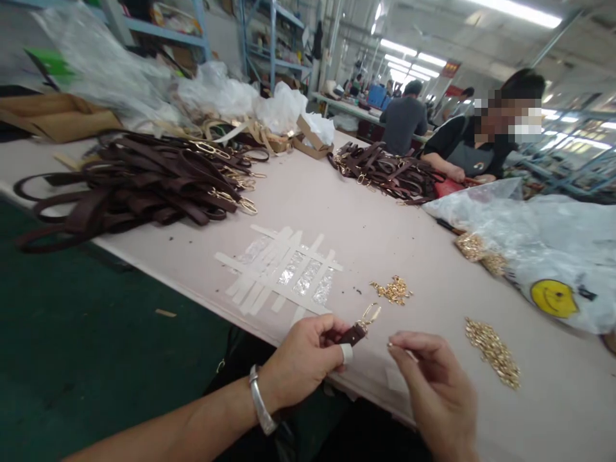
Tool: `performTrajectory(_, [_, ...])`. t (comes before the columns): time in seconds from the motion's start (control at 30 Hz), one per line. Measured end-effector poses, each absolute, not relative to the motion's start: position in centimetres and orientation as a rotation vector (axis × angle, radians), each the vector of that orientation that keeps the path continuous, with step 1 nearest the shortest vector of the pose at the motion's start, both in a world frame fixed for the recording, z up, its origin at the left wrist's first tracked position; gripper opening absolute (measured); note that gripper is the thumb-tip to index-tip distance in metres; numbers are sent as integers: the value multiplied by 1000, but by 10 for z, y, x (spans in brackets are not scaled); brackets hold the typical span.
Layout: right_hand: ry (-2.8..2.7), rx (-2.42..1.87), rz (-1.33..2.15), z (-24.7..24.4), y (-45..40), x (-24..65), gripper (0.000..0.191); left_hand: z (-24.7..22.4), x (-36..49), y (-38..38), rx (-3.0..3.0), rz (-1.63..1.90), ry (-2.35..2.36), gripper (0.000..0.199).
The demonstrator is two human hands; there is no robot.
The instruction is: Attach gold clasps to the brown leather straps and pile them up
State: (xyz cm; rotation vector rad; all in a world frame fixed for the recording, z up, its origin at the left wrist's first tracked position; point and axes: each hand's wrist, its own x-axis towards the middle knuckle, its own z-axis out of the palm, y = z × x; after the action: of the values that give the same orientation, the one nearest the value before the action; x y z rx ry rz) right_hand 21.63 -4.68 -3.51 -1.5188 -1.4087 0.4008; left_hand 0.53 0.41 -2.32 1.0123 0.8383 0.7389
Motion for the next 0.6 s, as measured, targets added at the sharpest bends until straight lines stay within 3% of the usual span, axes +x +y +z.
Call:
performTrajectory(0.1, [-1500, -1390, 370, -33, -52, 169, 5, -21, 6, 1, 995, 778, 797, 15])
performTrajectory(0.3, [-1573, -1357, 298, -36, -49, 160, 10, -20, 3, -3, 1075, 813, 847, 9])
performTrajectory(0.6, [-1382, -1414, 288, -41, -54, 150, 6, -14, -2, -4, 1433, 895, 916, 19])
